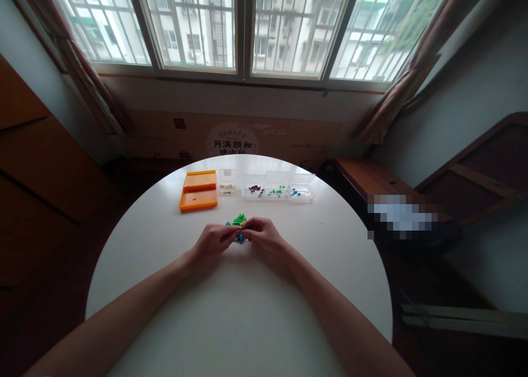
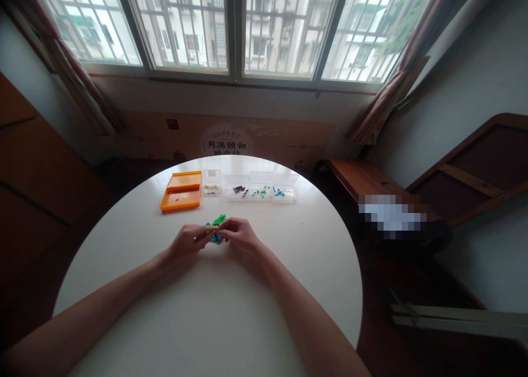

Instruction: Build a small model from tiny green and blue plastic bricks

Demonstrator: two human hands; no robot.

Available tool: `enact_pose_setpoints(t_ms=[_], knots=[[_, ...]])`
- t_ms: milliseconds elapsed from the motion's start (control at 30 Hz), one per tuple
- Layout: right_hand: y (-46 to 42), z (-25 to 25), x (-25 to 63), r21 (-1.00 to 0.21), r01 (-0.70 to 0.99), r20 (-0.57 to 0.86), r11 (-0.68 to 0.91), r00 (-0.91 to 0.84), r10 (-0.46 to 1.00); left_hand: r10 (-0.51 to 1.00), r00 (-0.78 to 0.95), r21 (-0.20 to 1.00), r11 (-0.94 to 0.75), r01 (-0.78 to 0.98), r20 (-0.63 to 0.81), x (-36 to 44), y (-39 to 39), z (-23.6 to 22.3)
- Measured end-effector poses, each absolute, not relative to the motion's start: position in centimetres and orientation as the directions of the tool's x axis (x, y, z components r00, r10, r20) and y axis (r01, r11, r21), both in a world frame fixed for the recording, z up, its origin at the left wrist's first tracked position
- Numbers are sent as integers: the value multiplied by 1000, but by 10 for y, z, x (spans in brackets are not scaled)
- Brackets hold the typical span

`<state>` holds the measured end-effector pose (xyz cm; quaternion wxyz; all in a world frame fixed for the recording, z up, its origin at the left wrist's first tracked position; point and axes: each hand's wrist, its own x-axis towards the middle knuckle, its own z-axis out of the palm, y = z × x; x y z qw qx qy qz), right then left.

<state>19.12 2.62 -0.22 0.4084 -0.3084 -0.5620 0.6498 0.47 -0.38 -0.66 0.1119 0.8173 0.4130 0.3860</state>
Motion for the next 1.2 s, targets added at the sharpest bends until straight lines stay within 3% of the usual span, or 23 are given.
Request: enact_pose_setpoints(t_ms=[867, 1200], knots=[[25, -2, 189, -988, -152, 99, 28, -481, 871, 793, 299, 483, -574, 662, 531, 4, -4, -6], [25, -2, 189, -989, -136, 110, 49, -480, 870, 789, 323, 519, -595, 614, 522, 4, -4, -4]])
